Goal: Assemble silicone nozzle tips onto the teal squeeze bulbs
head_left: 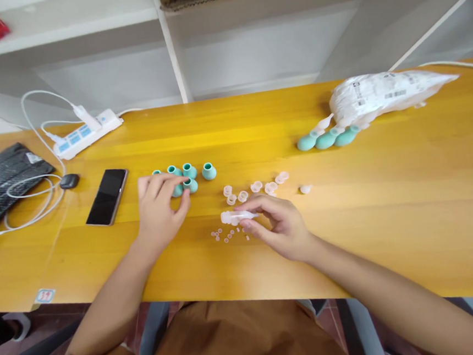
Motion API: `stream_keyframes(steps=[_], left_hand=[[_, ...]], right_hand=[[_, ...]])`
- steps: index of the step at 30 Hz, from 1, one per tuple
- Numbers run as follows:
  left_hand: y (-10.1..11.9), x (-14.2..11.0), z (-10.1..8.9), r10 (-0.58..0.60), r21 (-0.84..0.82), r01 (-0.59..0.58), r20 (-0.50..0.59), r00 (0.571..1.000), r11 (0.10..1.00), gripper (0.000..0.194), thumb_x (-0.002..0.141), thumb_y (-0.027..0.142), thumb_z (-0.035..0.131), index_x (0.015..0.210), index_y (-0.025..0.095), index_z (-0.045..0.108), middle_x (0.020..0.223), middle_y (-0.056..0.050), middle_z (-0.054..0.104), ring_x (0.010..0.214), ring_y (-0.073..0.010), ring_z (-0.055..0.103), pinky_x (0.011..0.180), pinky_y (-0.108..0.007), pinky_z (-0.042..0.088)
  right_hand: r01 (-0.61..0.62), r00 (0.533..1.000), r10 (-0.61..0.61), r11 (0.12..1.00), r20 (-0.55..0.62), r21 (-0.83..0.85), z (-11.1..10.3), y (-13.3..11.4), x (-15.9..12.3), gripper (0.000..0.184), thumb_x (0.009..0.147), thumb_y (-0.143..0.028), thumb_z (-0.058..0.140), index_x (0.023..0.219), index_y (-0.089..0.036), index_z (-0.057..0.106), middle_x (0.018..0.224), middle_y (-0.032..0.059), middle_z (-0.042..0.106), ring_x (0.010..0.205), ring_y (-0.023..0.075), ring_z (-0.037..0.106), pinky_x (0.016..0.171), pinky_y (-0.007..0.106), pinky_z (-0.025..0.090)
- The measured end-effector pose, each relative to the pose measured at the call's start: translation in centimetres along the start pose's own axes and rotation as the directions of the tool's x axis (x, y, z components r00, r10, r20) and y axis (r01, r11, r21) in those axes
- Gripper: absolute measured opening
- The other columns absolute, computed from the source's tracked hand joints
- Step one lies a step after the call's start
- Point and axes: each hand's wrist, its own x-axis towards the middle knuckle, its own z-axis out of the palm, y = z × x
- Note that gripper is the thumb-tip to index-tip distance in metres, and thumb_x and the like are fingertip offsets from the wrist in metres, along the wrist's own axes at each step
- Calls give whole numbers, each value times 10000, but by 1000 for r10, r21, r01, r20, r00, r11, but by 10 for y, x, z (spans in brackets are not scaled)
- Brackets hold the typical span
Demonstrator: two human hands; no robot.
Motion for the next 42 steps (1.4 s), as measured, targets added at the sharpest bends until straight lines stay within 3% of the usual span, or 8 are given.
stream_keyframes(steps=[4, 10, 17, 24, 29, 31, 34, 42], left_hand=[[-8, -2, 7, -83, 169, 74, 48, 995, 983, 305, 1041, 343, 784, 1340, 283, 789, 1343, -166, 719, 1200, -395, 582, 1026, -594, 487], [-3, -4, 13, -65, 124, 57, 63, 996, 991, 121, 1038, 277, 787, 1158, 288, 799, 1274, -122, 772, 1168, -371, 613, 1006, -584, 465], [8, -2, 5, 85, -127, -66, 146, 986, 990, 206, 940, 190, 793, 1097, 252, 674, 1215, -59, 847, 1074, -303, 689, 1012, -521, 518], [25, -11, 6, 79, -574, 48, 195, 978, 817, 300, 900, 125, 772, 1152, 234, 654, 1162, -74, 831, 1107, -256, 808, 996, -422, 638], [28, -11, 8, 149, -625, 13, 207, 967, 781, 242, 966, 173, 823, 1192, 233, 759, 1049, -54, 810, 924, -192, 771, 837, -322, 628], [29, -11, 8, 116, -632, 39, 203, 972, 774, 250, 967, 207, 836, 1203, 235, 759, 1030, -54, 800, 898, -191, 753, 808, -317, 622], [30, -10, 8, 64, -647, 80, 195, 979, 758, 226, 963, 236, 840, 1166, 233, 740, 1026, -55, 802, 902, -199, 756, 809, -325, 619], [32, -7, 4, 130, -629, 6, 171, 977, 777, 240, 965, 213, 866, 1188, 232, 781, 1074, -55, 791, 939, -192, 764, 825, -316, 614]], right_hand=[[-98, 994, 102, 993, -43, 70, -3, 4, -1, 136, 1073, -319, 765, 1174, -230, 782, 1033, 61, 856, 850, 184, 801, 751, 329, 644], [-109, 992, 113, 992, -58, 70, -4, 5, -1, 132, 1051, -313, 784, 1157, -234, 790, 1008, 44, 850, 840, 175, 788, 754, 320, 647], [-72, 995, 77, 995, -67, 69, -5, 4, 0, 124, 1061, -283, 770, 1175, -234, 777, 1039, 47, 850, 818, 164, 775, 757, 312, 643], [-122, 992, 119, 983, 26, 136, -7, 1, -1, 150, 1105, -297, 701, 1243, -240, 702, 995, 44, 784, 768, 164, 734, 718, 314, 644], [-127, 990, 117, 984, 85, 125, -7, 1, 0, 130, 1107, -249, 678, 1235, -239, 656, 984, 23, 741, 768, 153, 715, 723, 305, 637], [-103, 991, 96, 991, 91, 85, -7, 2, 0, 133, 1105, -233, 675, 1236, -241, 652, 989, 27, 744, 785, 158, 718, 733, 309, 635], [-62, 994, 59, 998, 93, 23, -6, 2, -1, 167, 1094, -209, 690, 1254, -240, 654, 988, 26, 743, 785, 154, 721, 735, 304, 629], [88, 993, -78, 989, 85, -116, -5, 3, 0, 260, 1063, -125, 716, 1293, -235, 667, 1077, 57, 742, 794, 152, 719, 715, 302, 648]])
